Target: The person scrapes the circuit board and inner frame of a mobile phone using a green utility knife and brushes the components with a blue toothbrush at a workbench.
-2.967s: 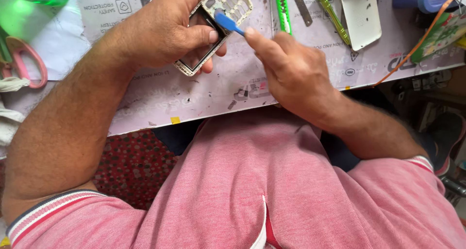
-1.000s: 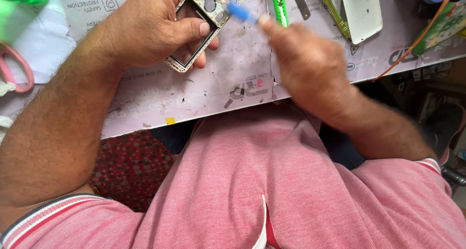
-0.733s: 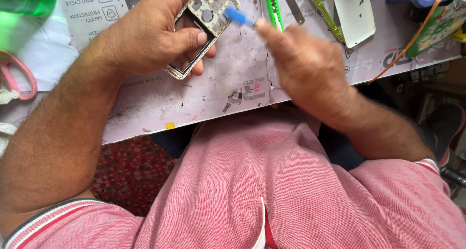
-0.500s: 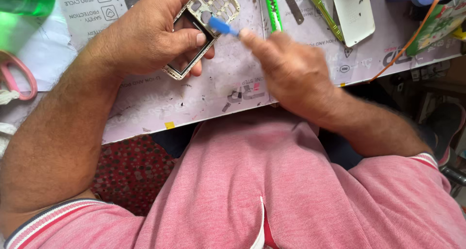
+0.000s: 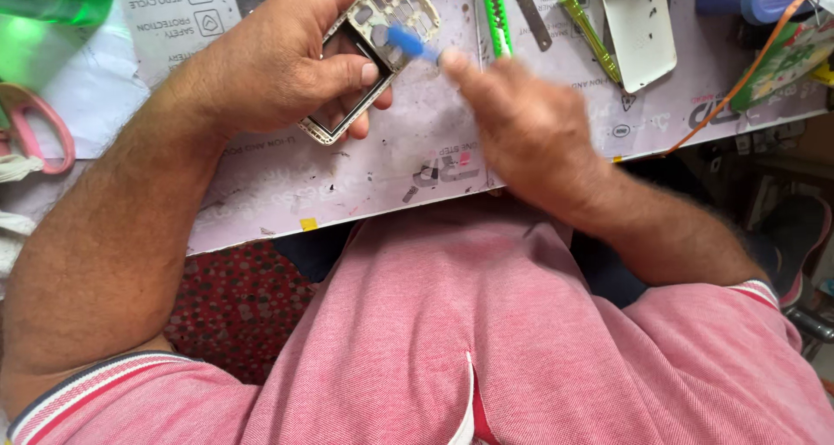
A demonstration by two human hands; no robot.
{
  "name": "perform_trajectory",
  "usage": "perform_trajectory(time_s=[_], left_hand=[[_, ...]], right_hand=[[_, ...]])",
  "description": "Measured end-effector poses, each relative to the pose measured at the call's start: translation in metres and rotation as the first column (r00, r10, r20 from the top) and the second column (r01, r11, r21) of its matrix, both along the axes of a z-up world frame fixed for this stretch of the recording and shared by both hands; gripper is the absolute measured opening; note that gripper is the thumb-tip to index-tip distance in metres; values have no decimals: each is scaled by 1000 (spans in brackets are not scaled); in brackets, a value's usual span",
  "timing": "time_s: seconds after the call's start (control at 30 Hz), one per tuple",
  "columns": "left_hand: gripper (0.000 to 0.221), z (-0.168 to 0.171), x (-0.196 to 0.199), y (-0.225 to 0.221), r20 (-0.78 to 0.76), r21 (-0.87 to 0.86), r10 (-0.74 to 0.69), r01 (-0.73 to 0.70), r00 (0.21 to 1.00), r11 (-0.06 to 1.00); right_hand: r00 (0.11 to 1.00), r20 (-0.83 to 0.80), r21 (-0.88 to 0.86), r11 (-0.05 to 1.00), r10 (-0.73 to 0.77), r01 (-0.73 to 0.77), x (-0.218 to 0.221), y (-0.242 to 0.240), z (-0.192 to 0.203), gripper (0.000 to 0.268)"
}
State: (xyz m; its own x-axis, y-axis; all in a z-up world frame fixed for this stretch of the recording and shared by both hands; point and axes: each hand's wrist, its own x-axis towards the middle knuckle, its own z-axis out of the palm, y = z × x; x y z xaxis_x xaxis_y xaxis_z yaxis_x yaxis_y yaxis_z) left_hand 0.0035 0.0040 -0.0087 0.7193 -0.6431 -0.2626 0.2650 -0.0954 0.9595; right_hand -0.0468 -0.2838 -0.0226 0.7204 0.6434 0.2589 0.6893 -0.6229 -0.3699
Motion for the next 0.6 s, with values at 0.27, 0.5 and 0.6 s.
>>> perform_trajectory(time_s=[0.27,0.5,0.6], left_hand=[[50,-1,2,1,17,20,-18,18,1000,1000],[57,-1,0,3,-5,-8,-16,16,1000,1000],[43,-1,1,4,-8,29,-25,26,1000,999]], right_hand=[[1000,7,-5,1000,-21,21,1,7,6,48],[1000,-24,-3,1000,20,-20,-1,-2,1,46],[999,-8,20,999,-38,38,-1,0,11,40]])
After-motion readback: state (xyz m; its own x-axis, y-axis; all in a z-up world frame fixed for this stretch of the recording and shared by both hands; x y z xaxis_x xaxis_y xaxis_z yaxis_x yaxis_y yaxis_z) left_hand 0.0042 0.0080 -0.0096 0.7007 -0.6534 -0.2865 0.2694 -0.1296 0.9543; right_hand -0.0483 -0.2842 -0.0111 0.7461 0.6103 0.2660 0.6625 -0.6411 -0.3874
